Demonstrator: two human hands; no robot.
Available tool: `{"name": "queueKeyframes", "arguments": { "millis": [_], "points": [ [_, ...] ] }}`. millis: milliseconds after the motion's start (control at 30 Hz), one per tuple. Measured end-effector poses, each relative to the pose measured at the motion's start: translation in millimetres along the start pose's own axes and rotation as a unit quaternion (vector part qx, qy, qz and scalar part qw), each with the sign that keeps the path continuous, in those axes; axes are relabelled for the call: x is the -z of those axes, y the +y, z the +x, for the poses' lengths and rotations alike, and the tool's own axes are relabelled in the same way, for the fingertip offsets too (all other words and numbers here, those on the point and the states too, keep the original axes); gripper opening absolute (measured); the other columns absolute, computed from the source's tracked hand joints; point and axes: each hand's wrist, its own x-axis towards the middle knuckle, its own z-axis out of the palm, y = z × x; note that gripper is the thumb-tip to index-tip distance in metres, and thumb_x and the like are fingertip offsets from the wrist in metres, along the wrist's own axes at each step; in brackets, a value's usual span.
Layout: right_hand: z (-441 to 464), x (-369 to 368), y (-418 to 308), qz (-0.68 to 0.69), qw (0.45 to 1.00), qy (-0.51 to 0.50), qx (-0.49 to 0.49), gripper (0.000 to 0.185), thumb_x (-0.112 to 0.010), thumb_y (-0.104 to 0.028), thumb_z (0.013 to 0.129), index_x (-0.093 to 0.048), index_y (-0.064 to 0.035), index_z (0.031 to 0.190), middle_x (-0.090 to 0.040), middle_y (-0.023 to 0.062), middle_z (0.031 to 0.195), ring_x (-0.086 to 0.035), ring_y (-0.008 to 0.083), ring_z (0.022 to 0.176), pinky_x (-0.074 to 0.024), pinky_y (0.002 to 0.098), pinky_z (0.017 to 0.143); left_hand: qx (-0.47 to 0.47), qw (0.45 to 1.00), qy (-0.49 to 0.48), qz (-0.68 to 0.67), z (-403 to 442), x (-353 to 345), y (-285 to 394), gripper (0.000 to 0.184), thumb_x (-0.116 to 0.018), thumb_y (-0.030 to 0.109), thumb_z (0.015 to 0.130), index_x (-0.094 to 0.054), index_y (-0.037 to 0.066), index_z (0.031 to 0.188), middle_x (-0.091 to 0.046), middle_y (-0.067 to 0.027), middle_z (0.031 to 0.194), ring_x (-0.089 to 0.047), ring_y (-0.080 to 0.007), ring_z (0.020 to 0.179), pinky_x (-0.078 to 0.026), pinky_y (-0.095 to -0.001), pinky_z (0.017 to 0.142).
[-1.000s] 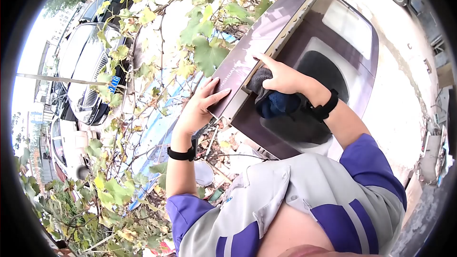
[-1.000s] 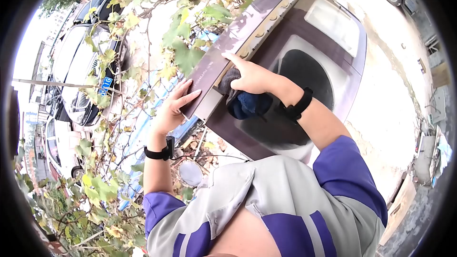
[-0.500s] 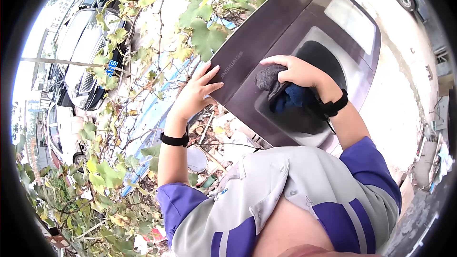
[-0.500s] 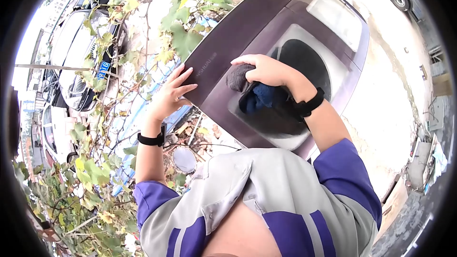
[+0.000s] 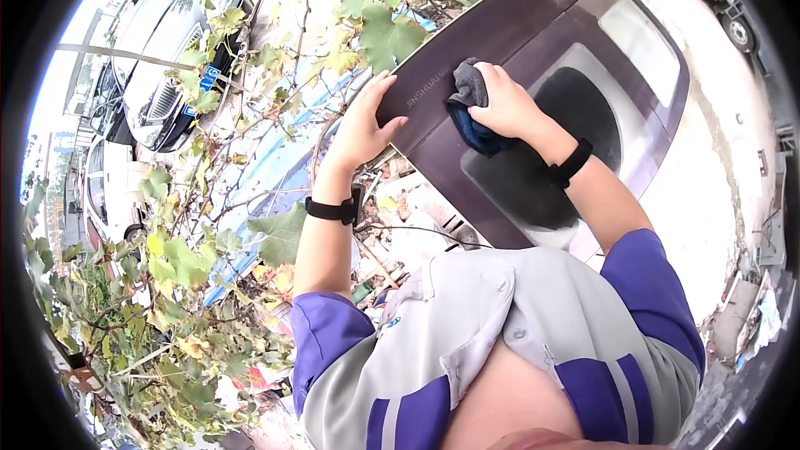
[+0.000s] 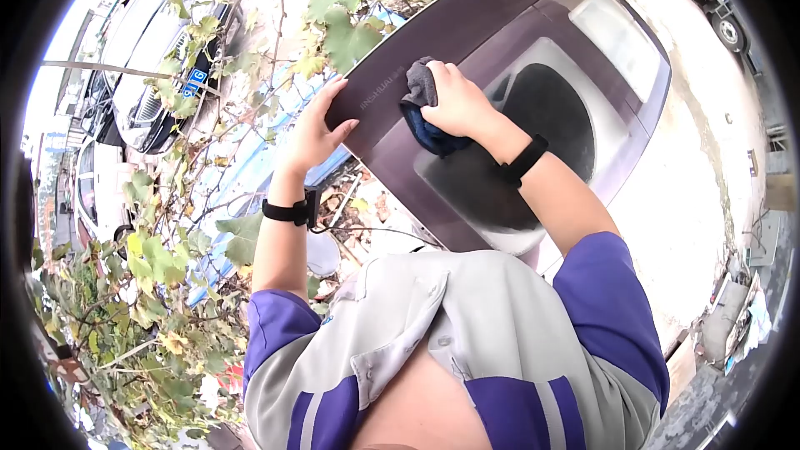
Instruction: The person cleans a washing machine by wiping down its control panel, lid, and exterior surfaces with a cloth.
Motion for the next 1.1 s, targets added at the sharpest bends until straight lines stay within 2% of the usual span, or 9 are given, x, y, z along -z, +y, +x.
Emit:
{"name": "queueKeyframes", "arguments": {
  "millis": [200, 267, 333, 433, 500, 633, 733, 967, 1100],
  "points": [
    [-37, -51, -93, 0.087, 0.973, -0.15, 0.152, 0.058, -0.067, -0.015, 0.077, -0.045, -0.0009, 0.128, -0.054, 0.0229, 0.118, -0.06, 0.0432, 0.102, -0.0497, 0.0481, 0.09, 0.104, 0.966, 0.037, -0.232, 0, -2, -3, 0.041, -0.059, 0.016, 0.097, -0.053, 0.002, 0.135, -0.053, -0.0217, 0.141, -0.048, -0.0337, 0.134, -0.036, -0.0375, 0.111],
    [-27, -50, -89, 0.215, 0.938, -0.214, 0.166, 0.054, -0.068, -0.012, 0.075, -0.053, 0.0015, 0.124, -0.06, 0.0217, 0.116, -0.06, 0.0404, 0.109, -0.0483, 0.0443, 0.094, 0.112, 0.976, 0.068, -0.175, -7, 0, 7, 0.041, -0.059, 0.018, 0.098, -0.053, 0.001, 0.135, -0.054, -0.0221, 0.138, -0.049, -0.0339, 0.133, -0.038, -0.0379, 0.11],
    [-26, -15, -77, 0.28, 0.939, -0.144, 0.137, 0.054, -0.069, -0.006, 0.073, -0.055, -0.0014, 0.125, -0.061, 0.0195, 0.119, -0.059, 0.0339, 0.115, -0.0457, 0.039, 0.099, 0.046, 0.99, 0.117, -0.069, -28, -2, 27, 0.04, -0.06, 0.017, 0.098, -0.054, 0.002, 0.134, -0.056, -0.023, 0.136, -0.052, -0.0335, 0.131, -0.041, -0.0385, 0.107],
    [-27, 34, -14, 0.305, 0.95, -0.038, 0.047, 0.06, -0.066, -0.006, 0.074, -0.052, -0.0049, 0.133, -0.058, 0.0167, 0.126, -0.057, 0.0313, 0.117, -0.0436, 0.0367, 0.102, 0.048, 0.987, 0.06, -0.139, -56, -19, 69, 0.041, -0.062, 0.011, 0.095, -0.053, 0.003, 0.135, -0.057, -0.0194, 0.136, -0.054, -0.0302, 0.128, -0.042, -0.0386, 0.106],
    [-38, 59, 34, 0.288, 0.957, -0.008, -0.03, 0.065, -0.065, -0.009, 0.074, -0.052, -0.0107, 0.137, -0.052, 0.0145, 0.133, -0.053, 0.0306, 0.122, -0.0429, 0.0365, 0.103, -0.027, 0.994, 0.002, -0.104, -60, -36, 92, 0.045, -0.064, 0.005, 0.091, -0.053, 0.003, 0.134, -0.052, -0.0209, 0.14, -0.051, -0.0348, 0.13, -0.043, -0.0401, 0.106],
    [-82, 63, 71, -0.108, 0.993, 0.041, -0.012, 0.066, -0.064, -0.01, 0.075, -0.054, -0.0223, 0.139, -0.046, 0.0162, 0.134, -0.048, 0.0365, 0.122, -0.0401, 0.0441, 0.106, -0.115, 0.989, 0.026, -0.093, -56, -86, 105, 0.048, -0.065, 0.002, 0.085, -0.053, 0.001, 0.131, -0.048, -0.0221, 0.141, -0.048, -0.039, 0.131, -0.043, -0.0425, 0.108],
    [-103, 29, 42, -0.093, 0.993, 0.071, -0.001, 0.068, -0.062, -0.008, 0.08, -0.04, -0.009, 0.143, -0.04, 0.0219, 0.129, -0.047, 0.0433, 0.119, -0.0403, 0.0485, 0.105, -0.118, 0.985, 0.016, -0.126, -58, -103, 117, 0.049, -0.067, 0.002, 0.083, -0.053, 0.0, 0.13, -0.047, -0.0221, 0.141, -0.046, -0.0399, 0.132, -0.043, -0.044, 0.108],
    [-89, -46, -60, -0.088, 0.985, 0.012, 0.145, 0.069, -0.065, -0.008, 0.08, -0.035, -0.0018, 0.141, -0.04, 0.024, 0.123, -0.05, 0.0446, 0.113, -0.047, 0.0496, 0.094, -0.009, 0.984, 0.172, -0.034, -105, -92, 95, 0.044, -0.068, -0.002, 0.076, -0.058, 0.002, 0.119, -0.053, -0.0209, 0.128, -0.05, -0.0405, 0.121, -0.046, -0.0459, 0.1],
    [-50, -74, -107, 0.193, 0.956, -0.135, 0.178, 0.053, -0.058, -0.007, 0.088, -0.041, 0.0013, 0.137, -0.048, 0.0263, 0.12, -0.056, 0.0448, 0.107, -0.0455, 0.0443, 0.097, 0.17, 0.929, 0.328, 0.022, -134, -71, 72, 0.049, -0.069, 0.002, 0.079, -0.053, 0.002, 0.125, -0.049, -0.0217, 0.125, -0.052, -0.0384, 0.114, -0.045, -0.0445, 0.099]
  ]
}}
